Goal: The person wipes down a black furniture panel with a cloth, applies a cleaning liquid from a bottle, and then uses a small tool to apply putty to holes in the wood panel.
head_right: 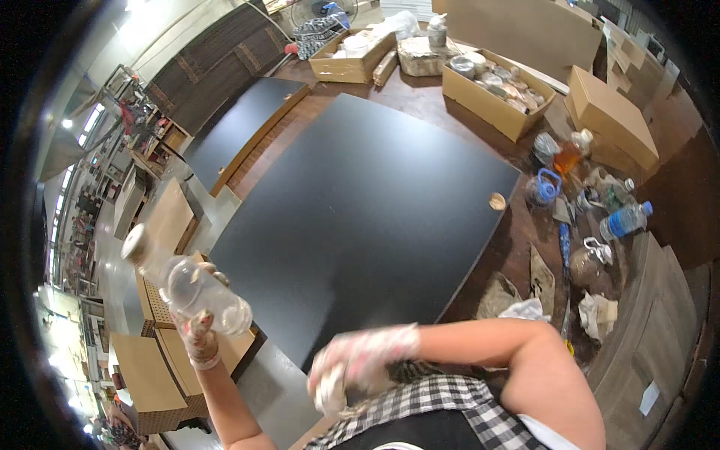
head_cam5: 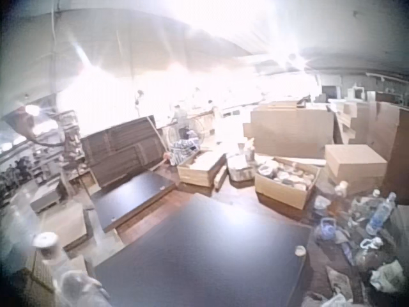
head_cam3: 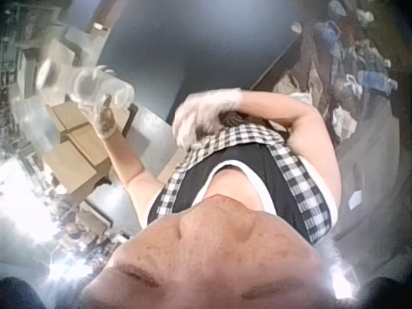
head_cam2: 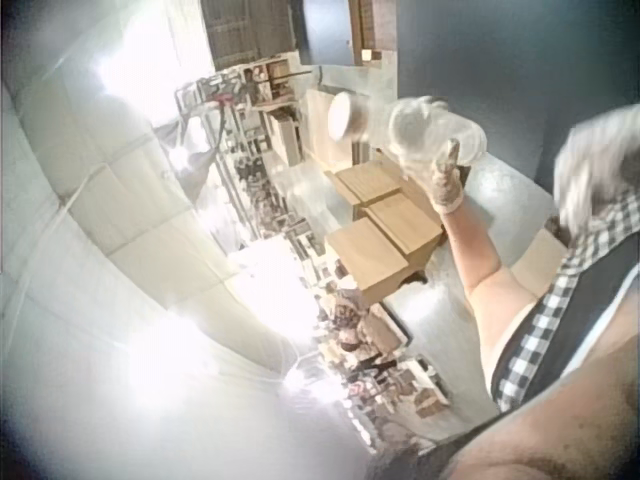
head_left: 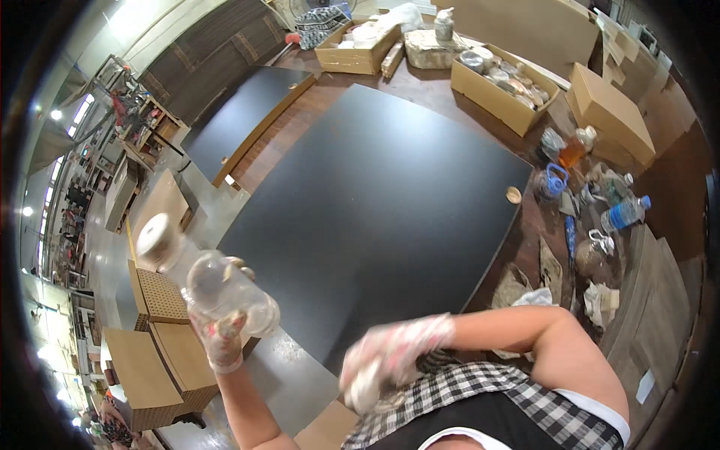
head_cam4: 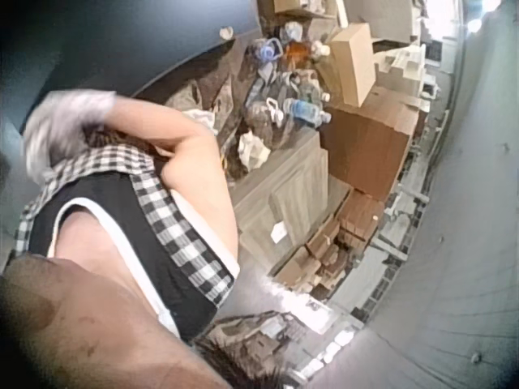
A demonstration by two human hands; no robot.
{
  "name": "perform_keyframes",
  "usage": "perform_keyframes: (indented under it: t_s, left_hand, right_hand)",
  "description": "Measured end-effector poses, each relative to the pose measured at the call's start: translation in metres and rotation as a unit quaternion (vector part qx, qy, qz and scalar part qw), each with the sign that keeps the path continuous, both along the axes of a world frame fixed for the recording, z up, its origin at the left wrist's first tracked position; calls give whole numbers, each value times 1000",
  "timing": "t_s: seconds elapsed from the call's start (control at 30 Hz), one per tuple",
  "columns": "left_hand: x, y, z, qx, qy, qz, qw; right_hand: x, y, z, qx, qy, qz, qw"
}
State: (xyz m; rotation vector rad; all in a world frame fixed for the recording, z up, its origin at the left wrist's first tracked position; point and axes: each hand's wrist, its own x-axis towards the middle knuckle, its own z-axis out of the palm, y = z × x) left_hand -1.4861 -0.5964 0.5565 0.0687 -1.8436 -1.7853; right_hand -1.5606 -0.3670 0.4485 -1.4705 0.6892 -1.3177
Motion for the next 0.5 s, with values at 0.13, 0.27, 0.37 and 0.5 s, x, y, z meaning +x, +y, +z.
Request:
perform_keyframes:
  t_s: [0.13, 0.27, 0.37, 0.5]
  left_hand:
    - [-4, 33, -7, 1, -115, -64, 991]
    - [-9, 68, -3, 1, -138, -113, 984]
    - [4, 80, 2, 1, -157, -121, 980]
    - [42, 72, -4, -73, -184, -53, 979]
  right_hand:
    - [-66, 88, -8, 92, -165, -416, 889]
    - [-167, 126, -25, 268, 302, -642, 652]
    - [-208, 101, -61, 195, 504, -778, 320]
    - [-218, 19, -41, 258, 516, -700, 420]
